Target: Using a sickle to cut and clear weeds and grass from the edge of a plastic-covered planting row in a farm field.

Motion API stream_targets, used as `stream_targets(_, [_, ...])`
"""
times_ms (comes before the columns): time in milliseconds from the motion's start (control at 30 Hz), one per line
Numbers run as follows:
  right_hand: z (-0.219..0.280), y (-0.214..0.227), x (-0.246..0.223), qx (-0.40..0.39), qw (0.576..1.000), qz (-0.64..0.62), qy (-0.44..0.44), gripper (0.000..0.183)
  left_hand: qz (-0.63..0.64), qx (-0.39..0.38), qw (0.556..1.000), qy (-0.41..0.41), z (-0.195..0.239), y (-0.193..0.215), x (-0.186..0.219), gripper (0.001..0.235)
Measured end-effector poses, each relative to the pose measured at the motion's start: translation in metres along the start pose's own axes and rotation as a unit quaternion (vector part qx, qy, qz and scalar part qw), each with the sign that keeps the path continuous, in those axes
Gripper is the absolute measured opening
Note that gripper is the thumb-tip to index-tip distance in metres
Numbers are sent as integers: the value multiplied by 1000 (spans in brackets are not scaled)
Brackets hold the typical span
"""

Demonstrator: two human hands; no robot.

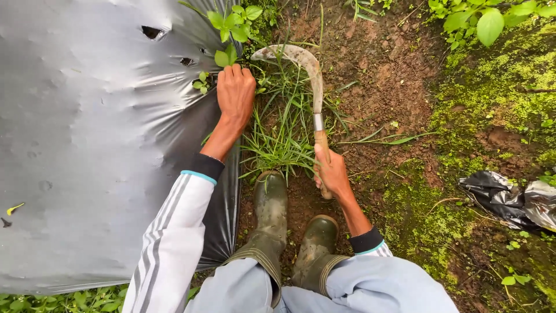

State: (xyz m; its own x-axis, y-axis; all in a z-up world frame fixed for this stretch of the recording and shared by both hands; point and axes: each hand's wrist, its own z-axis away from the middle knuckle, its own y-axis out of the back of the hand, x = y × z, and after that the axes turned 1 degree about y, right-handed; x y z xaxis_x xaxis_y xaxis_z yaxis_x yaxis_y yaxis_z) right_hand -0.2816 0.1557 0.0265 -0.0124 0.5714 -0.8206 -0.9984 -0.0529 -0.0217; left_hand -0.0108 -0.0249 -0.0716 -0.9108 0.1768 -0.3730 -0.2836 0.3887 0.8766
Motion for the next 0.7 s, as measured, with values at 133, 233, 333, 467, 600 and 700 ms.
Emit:
stream_targets(133, [1,0,-5,12,1000,-4,7,44,-7,-9,1000,13,-3,-1,13,28])
stream_targets(233, [-1,1,-7,9,1000,-6,7,46,-54,-53,996,56,-9,-11,24,25])
stream_targets(333, [-1,1,-6,-3,1000,3,19,46,-85,-160,982,56,-6,-34,31,23])
stream_targets(467, [1,5,-1,3,1000,2,8,46,56,-169,984,29,-6,-22,16,23])
stream_targets(600, [3,8,-4,14,1000,-6,-4,45,340,-242,908,2,-8,22,-9,23])
stream_targets(700, [2,9,0,22,1000,-13,-12,45,262,-244,934,3,-13,77,-13,21])
